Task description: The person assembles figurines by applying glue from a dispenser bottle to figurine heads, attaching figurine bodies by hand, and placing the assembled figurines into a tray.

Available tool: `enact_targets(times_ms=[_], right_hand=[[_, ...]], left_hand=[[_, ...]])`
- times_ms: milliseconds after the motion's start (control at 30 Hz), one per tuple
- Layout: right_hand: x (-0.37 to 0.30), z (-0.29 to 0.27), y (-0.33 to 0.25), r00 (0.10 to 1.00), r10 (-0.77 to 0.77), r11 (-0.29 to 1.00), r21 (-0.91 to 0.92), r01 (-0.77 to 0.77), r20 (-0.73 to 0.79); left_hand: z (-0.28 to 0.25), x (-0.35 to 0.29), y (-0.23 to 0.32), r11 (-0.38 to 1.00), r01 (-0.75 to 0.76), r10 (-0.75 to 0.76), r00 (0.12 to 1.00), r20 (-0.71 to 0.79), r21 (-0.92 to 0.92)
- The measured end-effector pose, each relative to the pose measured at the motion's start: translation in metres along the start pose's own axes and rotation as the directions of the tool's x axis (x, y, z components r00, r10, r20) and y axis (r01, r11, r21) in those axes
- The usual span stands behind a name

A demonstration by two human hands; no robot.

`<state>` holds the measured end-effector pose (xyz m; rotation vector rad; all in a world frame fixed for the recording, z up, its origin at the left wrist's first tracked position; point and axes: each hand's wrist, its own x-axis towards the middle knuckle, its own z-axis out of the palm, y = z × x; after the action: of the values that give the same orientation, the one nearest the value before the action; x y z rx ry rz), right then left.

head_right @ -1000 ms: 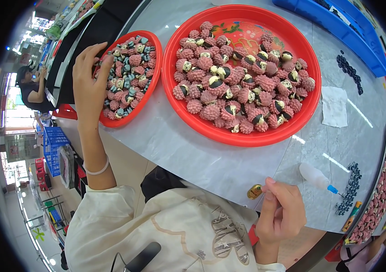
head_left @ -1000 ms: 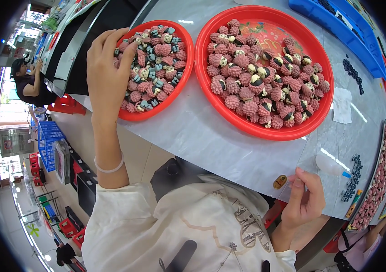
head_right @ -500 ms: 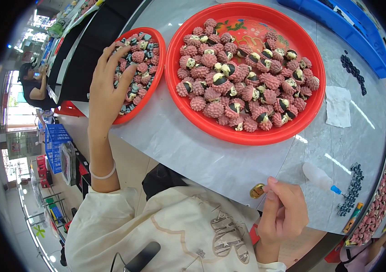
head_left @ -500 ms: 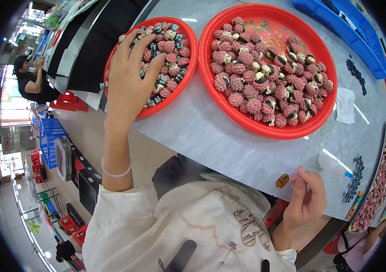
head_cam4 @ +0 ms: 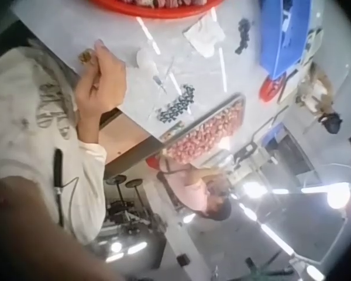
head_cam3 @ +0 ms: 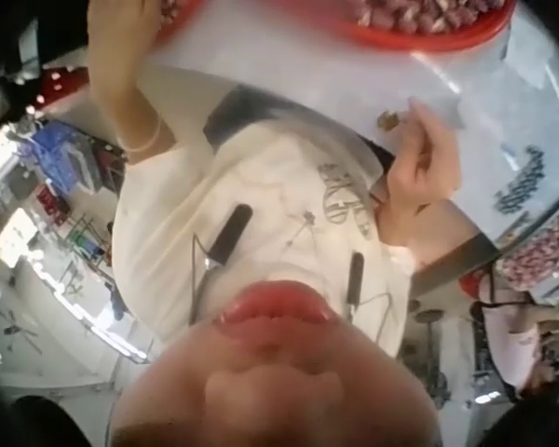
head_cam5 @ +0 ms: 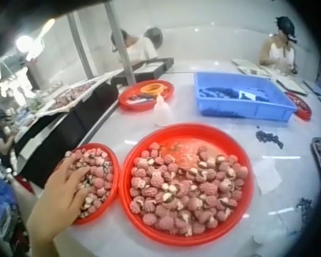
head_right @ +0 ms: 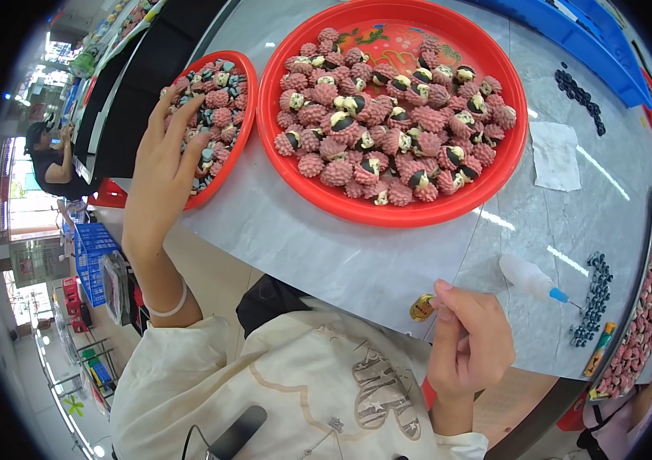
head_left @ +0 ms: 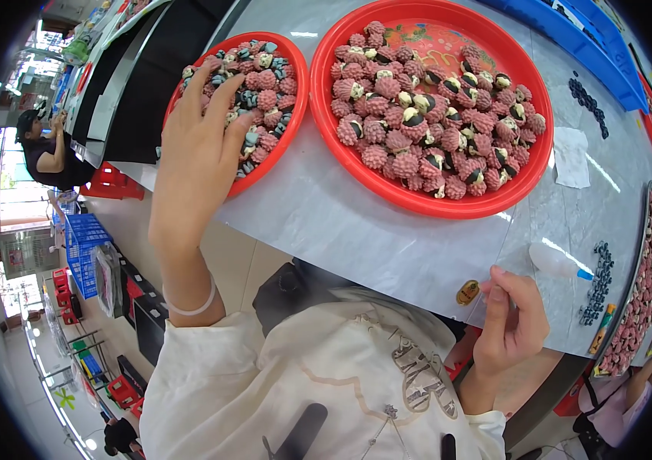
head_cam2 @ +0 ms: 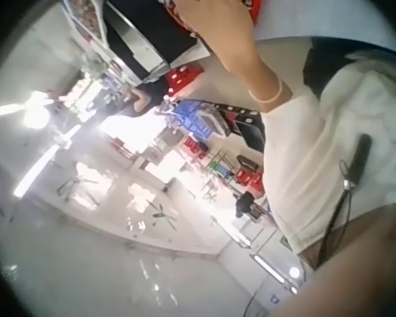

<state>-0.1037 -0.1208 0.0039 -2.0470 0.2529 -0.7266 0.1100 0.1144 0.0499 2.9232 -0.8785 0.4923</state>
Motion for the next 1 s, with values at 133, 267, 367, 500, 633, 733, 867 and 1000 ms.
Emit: enact_targets(times_ms=[133,267,367,500,633,733,867,1000], right_hand=[[0.001,-0.001,-0.001,1.000,-0.005,1.000,-0.001,0.005,-0.006],[0.000,0.002,0.001,0.999,-0.004,1.000,0.005,0.004,-0.055],[0.000,-0.001,0.002,0.999,-0.039,0.999,-0.004,0.039,-0.013],[-0.002,-0.004,0.000,0.995,-0.089,0.996,-0.011,0.090,0.047],[-0.006,-0.017,0.001,0.983,-0.184,0.982,-0.038,0.184,0.022],[-0.012,-0.039,0.010,0.959,-0.247,0.965,-0.124,0.231,-0.136],[0.004,-0.045,0.014,0.901,-0.012,0.987,-0.149,-0.059,-0.433],[0.016,-0.035,0.015,0.953,0.264,0.964,0.081,-0.254,-0.149]], left_hand=[[-0.021,0.001,0.026,1.000,0.007,-0.007,1.000,-0.013,-0.010],[-0.020,0.010,0.079,0.856,-0.078,0.085,0.996,-0.009,-0.511],[0.002,0.019,0.099,0.826,-0.226,0.174,0.974,-0.148,-0.517],[0.017,0.028,0.112,0.798,-0.235,0.176,0.971,-0.159,-0.554],[0.014,0.029,0.105,0.797,-0.216,0.167,0.976,-0.138,-0.564],[0.014,0.020,0.104,0.643,-0.193,0.062,0.978,-0.202,-0.741],[0.006,0.001,0.127,-0.037,-0.045,0.050,0.998,-0.047,-0.998],[0.014,-0.028,0.156,-0.453,0.158,0.214,0.975,0.064,-0.877]])
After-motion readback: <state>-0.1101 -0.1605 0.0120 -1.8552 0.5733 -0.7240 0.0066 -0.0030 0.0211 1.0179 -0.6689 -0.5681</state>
